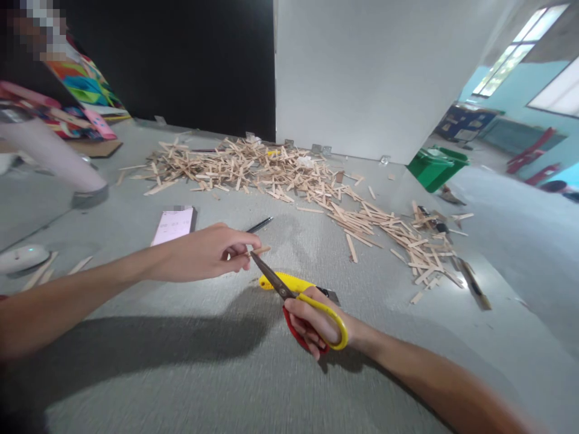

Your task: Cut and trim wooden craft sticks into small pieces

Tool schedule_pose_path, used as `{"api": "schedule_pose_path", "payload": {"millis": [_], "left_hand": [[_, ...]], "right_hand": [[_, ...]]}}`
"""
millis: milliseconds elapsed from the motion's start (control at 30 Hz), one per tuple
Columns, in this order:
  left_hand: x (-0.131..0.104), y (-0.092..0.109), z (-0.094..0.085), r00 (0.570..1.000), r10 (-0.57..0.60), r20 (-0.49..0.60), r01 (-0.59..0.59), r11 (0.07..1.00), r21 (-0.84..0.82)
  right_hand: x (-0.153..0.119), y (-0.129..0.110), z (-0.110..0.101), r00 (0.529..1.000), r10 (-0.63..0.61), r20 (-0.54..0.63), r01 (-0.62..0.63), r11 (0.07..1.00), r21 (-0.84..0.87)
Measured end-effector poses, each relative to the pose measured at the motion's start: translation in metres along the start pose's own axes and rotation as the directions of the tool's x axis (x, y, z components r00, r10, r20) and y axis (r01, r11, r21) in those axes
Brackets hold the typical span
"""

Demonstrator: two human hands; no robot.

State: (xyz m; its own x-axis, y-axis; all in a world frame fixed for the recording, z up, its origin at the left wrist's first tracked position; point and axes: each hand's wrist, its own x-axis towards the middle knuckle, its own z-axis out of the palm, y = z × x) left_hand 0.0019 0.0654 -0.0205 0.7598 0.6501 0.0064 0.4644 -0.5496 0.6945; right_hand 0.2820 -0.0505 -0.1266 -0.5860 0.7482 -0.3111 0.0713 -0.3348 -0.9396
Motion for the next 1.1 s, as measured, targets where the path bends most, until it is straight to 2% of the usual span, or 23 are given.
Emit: {"api": "schedule_pose_path", "payload": {"millis": [100,133,200,300,367,467,567,633,700,833,933,1100], "left_hand": [[0.0,0.002,0.0,0.992,-0.026,0.12,0.028,0.999,-0.016],[0.0,0.003,0.0,0.991,-0.047,0.125,0.052,0.998,-0.031],[0.0,0.004,-0.001,0.991,-0.103,0.08,0.108,0.993,-0.057],[-0.001,0.007,-0.004,0.983,-0.173,-0.055,0.165,0.977,-0.135],[-0.002,0.011,-0.005,0.978,-0.169,-0.119,0.134,0.956,-0.262],[-0.005,0.021,-0.004,0.974,-0.11,-0.197,0.017,0.906,-0.422],[-0.011,0.032,0.0,0.969,-0.074,-0.237,-0.045,0.888,-0.458],[-0.015,0.037,0.002,0.969,-0.067,-0.236,-0.051,0.885,-0.462],[-0.019,0.041,0.002,0.972,-0.073,-0.225,-0.039,0.89,-0.454],[-0.02,0.041,0.002,0.978,-0.081,-0.19,0.006,0.929,-0.369],[-0.018,0.04,0.001,0.978,-0.094,-0.185,0.044,0.965,-0.259],[-0.015,0.037,0.003,0.953,-0.067,-0.295,0.065,0.998,-0.02]], "right_hand": [[0.002,0.002,0.001,1.0,-0.019,-0.019,0.019,1.0,0.008],[0.003,0.003,0.0,0.999,-0.027,-0.024,0.028,0.999,0.02],[0.007,0.007,0.0,0.999,-0.038,-0.037,0.04,0.998,0.045],[0.012,0.013,-0.001,0.997,-0.043,-0.066,0.047,0.997,0.058],[0.013,0.015,-0.001,0.995,-0.049,-0.084,0.054,0.997,0.059],[0.011,0.017,0.0,0.995,-0.048,-0.09,0.053,0.997,0.06],[0.008,0.021,0.001,0.994,-0.064,-0.09,0.069,0.996,0.053],[0.007,0.026,0.002,0.987,-0.132,-0.087,0.137,0.989,0.047],[0.006,0.031,0.002,0.97,-0.222,-0.096,0.227,0.973,0.043],[0.006,0.035,0.001,0.918,-0.34,-0.205,0.351,0.936,0.023],[0.006,0.034,-0.003,0.914,-0.348,-0.207,0.356,0.934,0.002],[0.001,0.031,-0.005,0.936,-0.317,-0.149,0.318,0.948,-0.021]]}}
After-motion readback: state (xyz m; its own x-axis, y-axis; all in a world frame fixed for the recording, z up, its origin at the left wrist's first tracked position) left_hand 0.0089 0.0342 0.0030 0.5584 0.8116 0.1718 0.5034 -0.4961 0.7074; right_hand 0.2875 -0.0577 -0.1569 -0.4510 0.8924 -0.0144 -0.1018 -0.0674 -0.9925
